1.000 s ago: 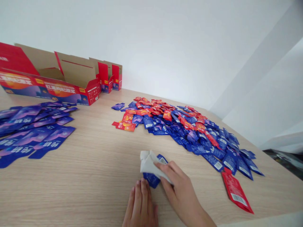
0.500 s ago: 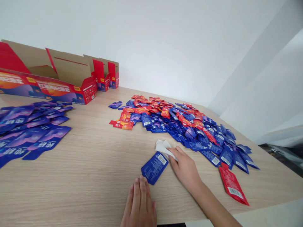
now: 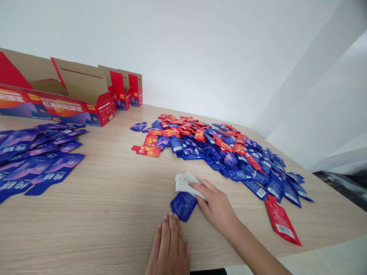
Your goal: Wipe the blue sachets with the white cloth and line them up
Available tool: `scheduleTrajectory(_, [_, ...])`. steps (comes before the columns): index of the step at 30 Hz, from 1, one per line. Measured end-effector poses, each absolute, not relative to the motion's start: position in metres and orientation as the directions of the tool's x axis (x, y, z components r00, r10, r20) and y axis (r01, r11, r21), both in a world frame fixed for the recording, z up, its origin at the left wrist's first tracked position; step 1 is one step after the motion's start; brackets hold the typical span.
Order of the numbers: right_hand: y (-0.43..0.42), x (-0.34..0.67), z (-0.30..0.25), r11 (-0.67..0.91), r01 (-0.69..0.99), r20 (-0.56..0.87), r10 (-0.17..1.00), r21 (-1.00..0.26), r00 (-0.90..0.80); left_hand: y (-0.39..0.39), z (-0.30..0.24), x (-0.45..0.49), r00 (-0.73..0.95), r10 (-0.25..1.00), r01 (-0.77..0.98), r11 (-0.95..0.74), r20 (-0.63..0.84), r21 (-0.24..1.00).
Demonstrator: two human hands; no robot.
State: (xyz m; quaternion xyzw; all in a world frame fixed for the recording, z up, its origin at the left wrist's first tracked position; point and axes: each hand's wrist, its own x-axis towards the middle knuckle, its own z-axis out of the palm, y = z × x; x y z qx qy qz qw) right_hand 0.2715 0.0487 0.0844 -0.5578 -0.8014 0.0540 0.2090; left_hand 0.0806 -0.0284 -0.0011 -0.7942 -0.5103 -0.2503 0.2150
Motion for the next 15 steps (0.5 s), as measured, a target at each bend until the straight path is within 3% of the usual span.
scheduleTrajectory(4, [0.063, 0.297, 0.088, 0.232, 0.916, 0.285, 0.949, -0.327, -0.138, -0.026, -0.007, 0.082, 0.348, 0.685, 0.924, -0.364, 0.64, -0.114])
scheduleTrajectory(7, [0.051, 0.293, 0.091, 0.25, 0.869, 0.344, 0.934, -0.426, -0.1, -0.026, -0.008, 0.084, 0.337, 0.685, 0.929, -0.353, 0.646, -0.111])
scheduleTrajectory(10, [0.027, 0.272, 0.095, 0.386, 0.797, 0.347, 0.907, -0.464, -0.237, -0.028, -0.003, 0.084, 0.343, 0.683, 0.927, -0.358, 0.644, -0.114])
scheduleTrajectory(13, [0.012, 0.252, 0.094, 0.549, 0.751, 0.26, 0.835, -0.366, -0.484, -0.03, 0.007, 0.084, 0.349, 0.69, 0.925, -0.363, 0.634, -0.115])
scheduleTrajectory(15, [0.015, 0.248, 0.09, 0.573, 0.759, 0.235, 0.82, -0.31, -0.523, -0.031, 0.012, 0.083, 0.352, 0.7, 0.925, -0.364, 0.621, -0.113])
